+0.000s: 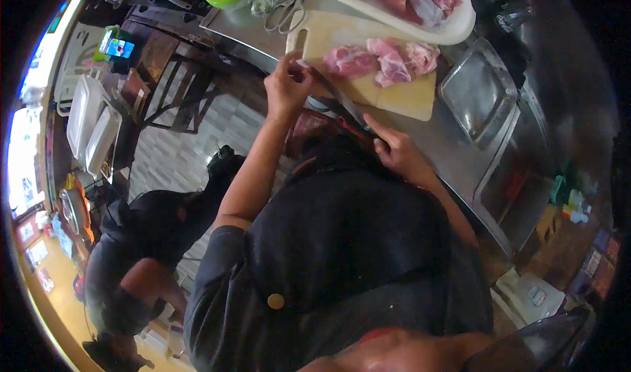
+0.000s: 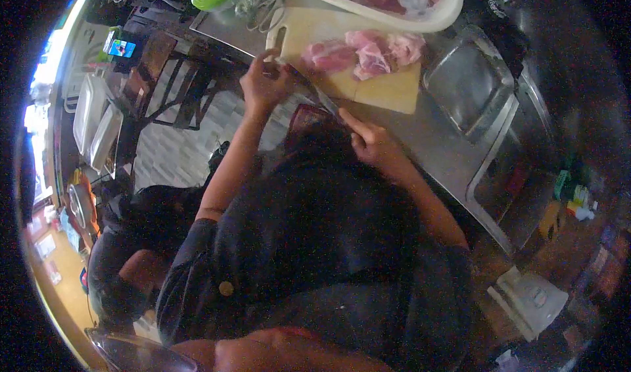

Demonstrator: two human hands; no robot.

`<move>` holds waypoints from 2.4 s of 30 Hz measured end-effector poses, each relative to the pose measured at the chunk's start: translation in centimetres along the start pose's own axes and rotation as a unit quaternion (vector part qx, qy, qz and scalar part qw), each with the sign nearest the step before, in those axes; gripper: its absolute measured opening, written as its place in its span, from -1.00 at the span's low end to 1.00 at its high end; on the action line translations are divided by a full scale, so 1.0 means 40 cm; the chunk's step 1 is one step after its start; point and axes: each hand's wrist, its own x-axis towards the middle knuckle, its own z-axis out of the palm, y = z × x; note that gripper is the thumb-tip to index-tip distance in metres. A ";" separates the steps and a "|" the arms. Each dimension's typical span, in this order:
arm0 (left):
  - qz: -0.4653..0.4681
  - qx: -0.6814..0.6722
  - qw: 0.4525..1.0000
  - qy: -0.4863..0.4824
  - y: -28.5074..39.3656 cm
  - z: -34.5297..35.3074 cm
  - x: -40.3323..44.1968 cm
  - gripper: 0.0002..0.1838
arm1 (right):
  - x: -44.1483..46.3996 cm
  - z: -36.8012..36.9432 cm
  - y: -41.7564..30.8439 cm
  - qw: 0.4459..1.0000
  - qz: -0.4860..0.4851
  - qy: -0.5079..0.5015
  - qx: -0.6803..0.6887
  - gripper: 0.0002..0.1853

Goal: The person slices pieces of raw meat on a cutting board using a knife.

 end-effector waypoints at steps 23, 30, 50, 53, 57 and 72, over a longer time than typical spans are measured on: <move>0.112 0.111 0.972 -0.177 0.065 0.058 0.034 -0.86 | -0.197 -0.084 0.065 0.976 0.020 0.217 0.003 -0.41; 0.128 -0.102 0.957 -0.241 0.343 0.062 0.181 -0.84 | -0.259 -0.071 0.080 0.956 0.162 0.199 0.139 -0.45; 0.137 0.025 0.980 -0.142 0.126 0.057 0.089 -0.84 | -0.122 -0.025 0.021 0.989 0.023 0.108 0.100 -0.44; 0.084 0.005 0.988 -0.127 0.071 0.062 0.027 -0.85 | -0.081 -0.035 -0.026 0.990 0.049 0.073 0.114 -0.45; 0.094 -0.030 0.988 -0.120 0.053 0.061 0.005 -0.83 | -0.052 0.006 -0.005 0.991 -0.024 0.101 0.088 -0.45; 0.093 -0.037 0.988 -0.120 0.020 0.072 0.020 -0.86 | 0.088 0.071 -0.008 0.975 -0.076 0.210 -0.001 -0.31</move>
